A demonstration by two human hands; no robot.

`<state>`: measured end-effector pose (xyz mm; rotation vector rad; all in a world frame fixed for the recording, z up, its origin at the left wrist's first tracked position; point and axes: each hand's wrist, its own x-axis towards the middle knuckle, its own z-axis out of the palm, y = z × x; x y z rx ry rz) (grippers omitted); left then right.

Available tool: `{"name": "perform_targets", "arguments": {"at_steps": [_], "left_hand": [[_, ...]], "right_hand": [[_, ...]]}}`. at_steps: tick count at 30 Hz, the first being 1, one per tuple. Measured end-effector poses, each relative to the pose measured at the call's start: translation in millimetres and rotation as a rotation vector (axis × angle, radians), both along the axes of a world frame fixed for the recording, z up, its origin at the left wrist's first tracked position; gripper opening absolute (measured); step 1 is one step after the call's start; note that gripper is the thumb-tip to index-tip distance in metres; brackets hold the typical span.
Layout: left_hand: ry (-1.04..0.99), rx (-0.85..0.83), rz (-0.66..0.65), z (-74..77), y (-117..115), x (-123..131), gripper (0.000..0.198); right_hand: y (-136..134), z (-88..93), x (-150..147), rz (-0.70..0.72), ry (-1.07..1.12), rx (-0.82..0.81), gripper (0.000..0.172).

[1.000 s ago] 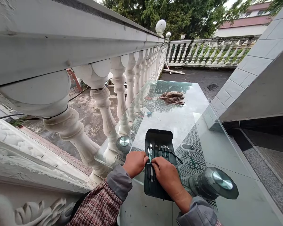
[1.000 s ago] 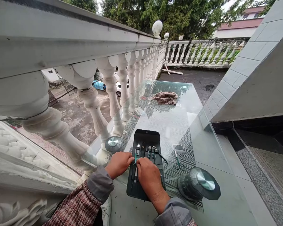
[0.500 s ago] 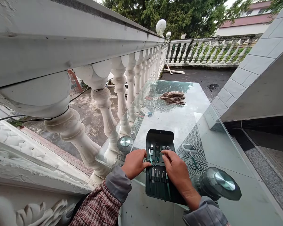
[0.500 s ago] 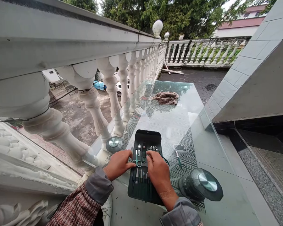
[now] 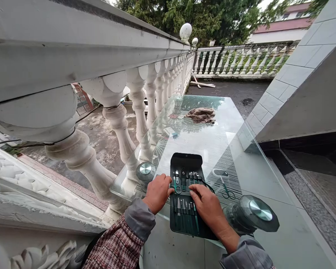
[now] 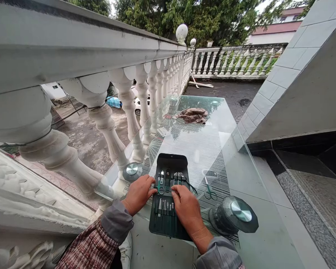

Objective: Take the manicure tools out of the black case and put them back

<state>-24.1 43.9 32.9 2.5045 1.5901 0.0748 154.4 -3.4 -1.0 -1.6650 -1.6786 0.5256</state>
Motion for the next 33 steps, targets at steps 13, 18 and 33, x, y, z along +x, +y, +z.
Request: {"name": "perform_targets", "arguments": {"at_steps": [13, 18, 33], "left_hand": [[-0.071, -0.065, -0.028, 5.8, 2, -2, 0.024], [-0.063, -0.056, -0.021, 4.3, 3, 1, 0.022], [-0.062, 0.03, 0.032, -5.9, 6, 9, 0.015]], "right_hand": [[-2, -0.4, -2, 0.044, -0.055, -0.007, 0.02], [-2, -2.7, -2, 0.053, -0.076, 0.008, 0.02], [-3, -5.8, -3, 0.056, -0.132, 0.023, 0.016]]}}
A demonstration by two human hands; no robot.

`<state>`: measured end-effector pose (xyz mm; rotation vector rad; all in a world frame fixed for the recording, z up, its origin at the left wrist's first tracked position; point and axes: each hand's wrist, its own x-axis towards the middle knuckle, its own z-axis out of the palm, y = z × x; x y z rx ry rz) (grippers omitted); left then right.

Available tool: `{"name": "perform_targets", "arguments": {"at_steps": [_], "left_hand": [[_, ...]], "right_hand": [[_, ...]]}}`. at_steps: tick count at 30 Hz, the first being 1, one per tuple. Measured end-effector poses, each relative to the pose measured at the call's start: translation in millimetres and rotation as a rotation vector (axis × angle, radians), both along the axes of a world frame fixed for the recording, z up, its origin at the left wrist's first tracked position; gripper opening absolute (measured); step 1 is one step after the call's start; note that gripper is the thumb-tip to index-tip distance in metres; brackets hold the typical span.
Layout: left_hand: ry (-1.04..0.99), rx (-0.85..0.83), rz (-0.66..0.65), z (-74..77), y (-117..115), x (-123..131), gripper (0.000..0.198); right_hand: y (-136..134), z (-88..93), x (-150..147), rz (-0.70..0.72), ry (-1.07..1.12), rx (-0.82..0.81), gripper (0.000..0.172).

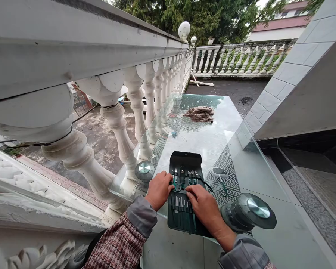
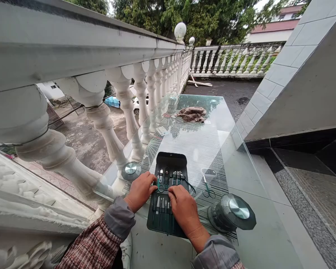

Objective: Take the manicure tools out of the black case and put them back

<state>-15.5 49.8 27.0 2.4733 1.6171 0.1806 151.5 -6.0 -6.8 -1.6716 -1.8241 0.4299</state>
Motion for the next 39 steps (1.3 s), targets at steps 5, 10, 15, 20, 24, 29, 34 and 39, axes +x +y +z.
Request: {"name": "perform_targets", "arguments": {"at_steps": [5, 10, 15, 20, 24, 29, 34, 39], "left_hand": [[-0.011, 0.006, -0.005, -0.7, -0.2, 0.0, 0.015], [-0.053, -0.005, -0.02, -1.3, 0.7, -0.7, 0.026], [-0.016, -0.006, -0.024, 0.6, 1.6, 0.9, 0.031], [0.03, 0.023, -0.024, 1.3, 2.4, 2.2, 0.024], [0.02, 0.04, -0.021, 1.0, 3.1, 1.0, 0.022], [-0.009, -0.009, -0.034, 3.6, 3.7, -1.3, 0.029], [-0.001, -0.037, -0.029, 5.1, 4.1, -1.0, 0.026], [0.0, -0.026, -0.032, 4.1, 4.2, -0.9, 0.024]], "right_hand": [[0.6, -1.2, -0.2, 0.01, -0.013, 0.015, 0.016], [0.0, -2.0, -0.4, 0.009, -0.041, 0.026, 0.016], [-0.1, -2.7, -1.0, 0.004, -0.066, 0.034, 0.016], [-0.4, -1.5, -1.4, 0.0, -0.097, 0.022, 0.015], [-1.0, -1.0, -1.7, -0.004, -0.107, 0.022, 0.015], [-1.6, -1.2, -2.1, -0.005, -0.122, 0.058, 0.017], [-1.5, -1.4, -1.5, -0.007, -0.118, 0.094, 0.018], [-2.2, -2.0, -2.5, 0.0, -0.106, 0.099, 0.018]]}}
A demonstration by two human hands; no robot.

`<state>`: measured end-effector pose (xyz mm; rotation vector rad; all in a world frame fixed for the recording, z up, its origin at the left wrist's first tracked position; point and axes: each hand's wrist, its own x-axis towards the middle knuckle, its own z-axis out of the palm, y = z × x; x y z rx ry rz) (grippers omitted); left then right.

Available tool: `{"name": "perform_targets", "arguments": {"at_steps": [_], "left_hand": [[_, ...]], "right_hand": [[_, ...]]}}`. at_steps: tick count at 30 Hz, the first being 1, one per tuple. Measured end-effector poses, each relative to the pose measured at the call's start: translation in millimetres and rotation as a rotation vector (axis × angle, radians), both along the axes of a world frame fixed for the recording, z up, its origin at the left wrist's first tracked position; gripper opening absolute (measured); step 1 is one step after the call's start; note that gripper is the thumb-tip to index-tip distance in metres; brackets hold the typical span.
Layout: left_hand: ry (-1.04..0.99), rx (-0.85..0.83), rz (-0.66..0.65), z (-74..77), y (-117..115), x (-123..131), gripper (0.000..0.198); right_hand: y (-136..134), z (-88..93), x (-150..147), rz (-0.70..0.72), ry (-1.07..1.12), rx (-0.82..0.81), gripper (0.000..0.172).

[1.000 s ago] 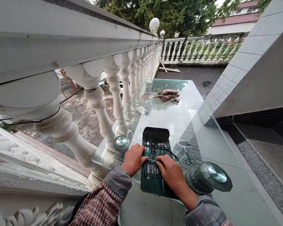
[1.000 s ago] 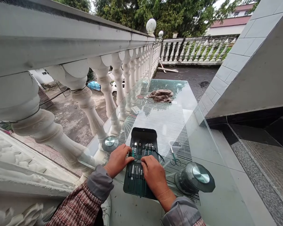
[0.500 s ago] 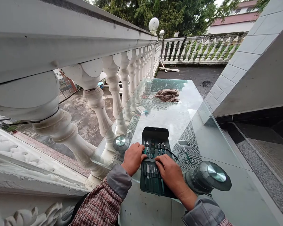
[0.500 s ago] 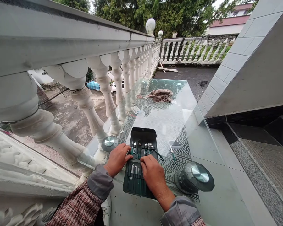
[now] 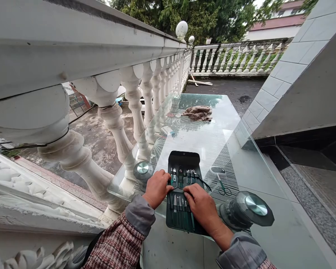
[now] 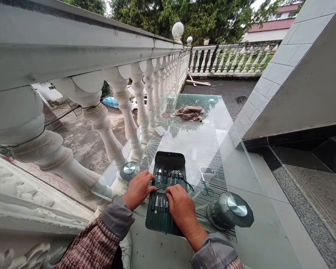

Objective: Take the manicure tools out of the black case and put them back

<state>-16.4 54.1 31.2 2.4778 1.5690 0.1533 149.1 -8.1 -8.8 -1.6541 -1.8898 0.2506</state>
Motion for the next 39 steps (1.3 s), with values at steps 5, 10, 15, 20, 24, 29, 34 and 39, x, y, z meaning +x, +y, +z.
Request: {"name": "perform_targets", "arguments": {"at_steps": [5, 10, 15, 20, 24, 29, 34, 39], "left_hand": [[-0.001, 0.005, -0.008, -0.2, 1, -1, 0.024], [-0.005, 0.013, -0.029, -0.6, 1, -2, 0.025], [0.028, 0.035, -0.048, 2.7, -2, -3, 0.026], [0.056, 0.069, -0.06, 7.4, -8, -4, 0.024], [0.043, 0.087, -0.07, 5.9, -10, -6, 0.023], [0.018, 0.107, -0.075, 1.6, -11, -7, 0.021], [0.025, 0.109, -0.073, 3.6, -12, -4, 0.019], [0.026, 0.102, -0.076, 6.9, -12, -2, 0.021]], "right_hand": [[-2, 7.5, 0, 0.036, 0.109, 0.049, 0.02], [3, 22.6, 48, -0.175, 0.205, 0.143, 0.02], [3, 12.7, 110, -0.373, -0.029, -0.024, 0.02], [-8, -4.7, 116, -0.177, -0.159, -0.005, 0.015], [-17, -6.5, 110, -0.155, -0.236, 0.048, 0.013], [-35, -7.0, 104, -0.11, -0.285, 0.09, 0.019], [-63, -10.2, 92, -0.041, -0.295, 0.151, 0.022], [-92, -11.8, 81, 0.036, -0.31, 0.225, 0.024]]}}
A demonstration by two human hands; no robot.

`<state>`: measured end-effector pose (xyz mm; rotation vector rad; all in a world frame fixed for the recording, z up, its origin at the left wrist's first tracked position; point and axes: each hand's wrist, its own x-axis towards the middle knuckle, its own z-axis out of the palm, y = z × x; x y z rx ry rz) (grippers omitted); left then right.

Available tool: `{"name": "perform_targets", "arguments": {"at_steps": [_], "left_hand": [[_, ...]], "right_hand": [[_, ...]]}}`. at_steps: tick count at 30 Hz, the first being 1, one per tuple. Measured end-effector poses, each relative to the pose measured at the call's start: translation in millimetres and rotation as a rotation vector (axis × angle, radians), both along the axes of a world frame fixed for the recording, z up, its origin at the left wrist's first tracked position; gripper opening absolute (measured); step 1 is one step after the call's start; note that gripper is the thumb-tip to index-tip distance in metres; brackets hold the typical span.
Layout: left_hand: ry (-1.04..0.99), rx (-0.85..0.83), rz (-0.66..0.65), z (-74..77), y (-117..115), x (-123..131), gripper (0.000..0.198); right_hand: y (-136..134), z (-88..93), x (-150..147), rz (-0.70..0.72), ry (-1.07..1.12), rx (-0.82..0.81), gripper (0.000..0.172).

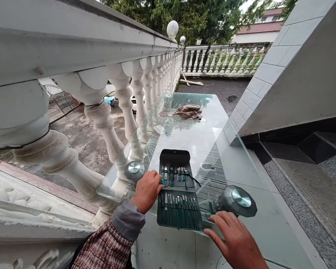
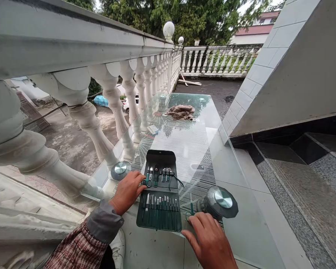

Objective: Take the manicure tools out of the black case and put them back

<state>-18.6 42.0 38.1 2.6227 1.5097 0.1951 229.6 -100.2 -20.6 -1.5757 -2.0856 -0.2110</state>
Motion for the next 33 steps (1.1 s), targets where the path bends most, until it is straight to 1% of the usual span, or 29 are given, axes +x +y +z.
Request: {"name": "perform_targets", "arguments": {"at_steps": [2, 4, 6, 9, 12, 14, 18, 20, 22, 24, 27, 30, 33], "left_hand": [[0.01, -0.008, 0.012, 0.7, 0, 0, 0.021], [0.023, -0.014, 0.023, 1.0, 0, 0, 0.02], [0.031, -0.017, 0.029, 0.7, 1, 1, 0.02], [0.037, -0.019, 0.031, -0.6, 3, 1, 0.02], [0.041, -0.02, 0.027, -1.9, 4, 1, 0.021], [0.045, -0.022, 0.029, -2.4, 5, 1, 0.022], [0.054, -0.027, 0.035, -1.7, 5, 1, 0.022], [0.048, -0.023, 0.032, -0.9, 5, 2, 0.022], [0.04, -0.017, 0.03, -0.3, 4, 2, 0.022], [0.037, -0.013, 0.029, -0.1, 3, 2, 0.023], [0.033, -0.006, 0.02, -0.8, 2, 1, 0.024], [0.03, 0.001, 0.016, -1.8, 1, -1, 0.025], [0.029, 0.001, 0.018, -1.5, -1, -3, 0.024]], "right_hand": [[-8, -1.4, -1, 0.051, -0.011, 0.035, 0.023], [-14, -3.0, -2, 0.088, -0.023, 0.052, 0.015], [-19, -4.2, -3, 0.106, -0.027, 0.037, 0.01], [-24, -3.4, -5, 0.112, 0.002, 0.019, 0.013], [-24, 2.4, -4, 0.131, 0.054, 0.096, 0.012], [-21, 10.0, -1, 0.161, 0.081, 0.169, 0.013], [-8, 30.0, -3, 0.152, 0.131, 0.262, 0.019], [1, 38.1, -13, 0.156, 0.146, 0.291, 0.017], [14, 42.1, -25, 0.17, 0.137, 0.295, 0.013], [28, 41.8, -37, 0.168, 0.11, 0.272, 0.011], [49, 36.1, -50, 0.141, 0.06, 0.237, 0.016], [67, 29.2, -59, 0.144, 0.059, 0.294, 0.02], [77, 24.8, -64, 0.161, 0.056, 0.327, 0.021]]}}
